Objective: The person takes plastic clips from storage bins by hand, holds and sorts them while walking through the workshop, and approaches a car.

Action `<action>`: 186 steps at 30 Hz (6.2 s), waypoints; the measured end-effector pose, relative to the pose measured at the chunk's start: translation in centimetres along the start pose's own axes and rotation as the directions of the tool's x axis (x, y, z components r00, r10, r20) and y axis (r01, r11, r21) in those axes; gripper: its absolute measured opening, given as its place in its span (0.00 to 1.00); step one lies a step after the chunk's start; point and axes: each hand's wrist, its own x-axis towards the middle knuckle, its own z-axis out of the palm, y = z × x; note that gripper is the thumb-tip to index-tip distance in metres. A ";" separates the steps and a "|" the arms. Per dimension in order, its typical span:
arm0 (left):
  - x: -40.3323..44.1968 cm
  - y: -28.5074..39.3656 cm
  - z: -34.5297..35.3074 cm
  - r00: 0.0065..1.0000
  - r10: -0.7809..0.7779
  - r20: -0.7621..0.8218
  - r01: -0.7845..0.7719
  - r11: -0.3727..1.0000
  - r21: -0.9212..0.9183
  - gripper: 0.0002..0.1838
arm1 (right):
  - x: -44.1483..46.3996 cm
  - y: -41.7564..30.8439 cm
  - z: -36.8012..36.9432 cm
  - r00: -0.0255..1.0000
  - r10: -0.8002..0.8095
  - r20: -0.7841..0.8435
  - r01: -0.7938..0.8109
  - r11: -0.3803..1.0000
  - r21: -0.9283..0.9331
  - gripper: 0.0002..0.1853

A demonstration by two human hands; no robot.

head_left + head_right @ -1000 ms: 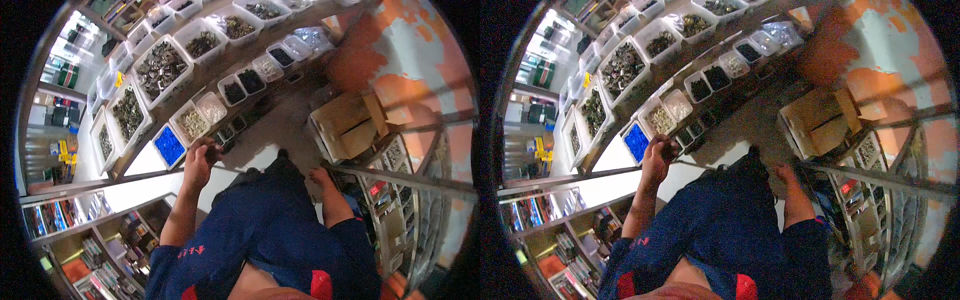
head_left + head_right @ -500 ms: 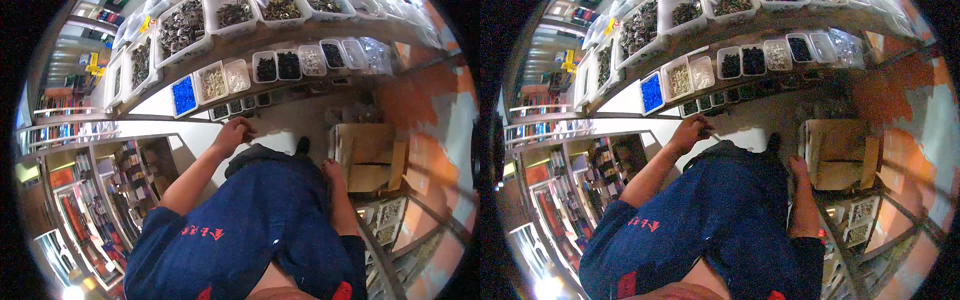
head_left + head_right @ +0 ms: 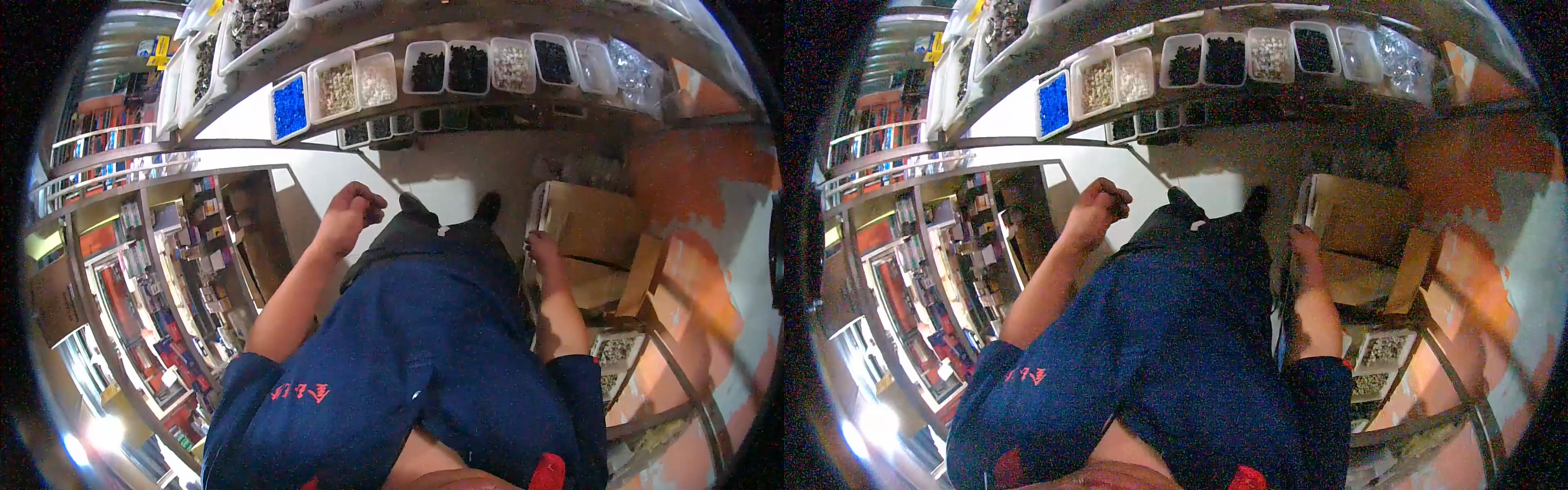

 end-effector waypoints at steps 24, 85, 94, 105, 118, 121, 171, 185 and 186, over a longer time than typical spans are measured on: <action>-4.4 -5.5 -17.5 0.953 0.171 0.251 -0.159 0.985 -0.068 0.07 | -11.7 6.0 20.7 0.931 -0.242 -0.274 0.181 0.956 -0.231 0.19; 31.8 10.5 -8.9 0.716 0.147 0.682 -0.663 0.447 0.600 0.15 | -11.1 -29.0 40.0 0.769 -0.097 -0.632 0.475 0.748 0.463 0.06; 54.7 23.1 -11.0 0.721 0.593 0.359 -0.574 0.220 0.788 0.32 | -7.7 -23.4 43.4 0.887 -0.010 -0.462 0.317 0.740 0.593 0.10; 65.2 24.6 -9.8 0.593 0.400 0.699 -0.621 -0.326 0.713 0.48 | -6.5 -22.5 46.7 0.870 0.147 -0.470 0.257 0.678 0.688 0.11; 64.0 24.6 -10.6 0.484 0.254 0.838 -0.750 -0.372 0.546 0.31 | -5.3 -21.1 48.4 0.883 0.218 -0.415 0.179 0.661 0.729 0.09; 61.5 24.4 -10.0 0.374 0.220 0.901 -0.819 -0.377 0.432 0.29 | -5.2 -21.0 48.1 0.887 0.239 -0.394 0.148 0.661 0.735 0.10; 55.2 19.4 -13.0 0.671 0.215 0.709 0.400 0.701 -0.591 0.20 | -9.2 -23.0 42.7 0.903 -0.028 -0.428 0.262 0.826 0.499 0.09; 8.2 2.1 -20.3 0.818 0.317 0.479 0.362 0.363 -0.858 0.20 | -26.5 -39.9 35.1 0.829 -0.542 -0.137 0.533 0.693 0.485 0.10; 6.5 2.0 -20.9 0.871 0.254 0.420 0.306 0.388 -0.869 0.20 | -27.6 -40.7 36.3 0.826 -0.549 -0.125 0.527 0.673 0.519 0.10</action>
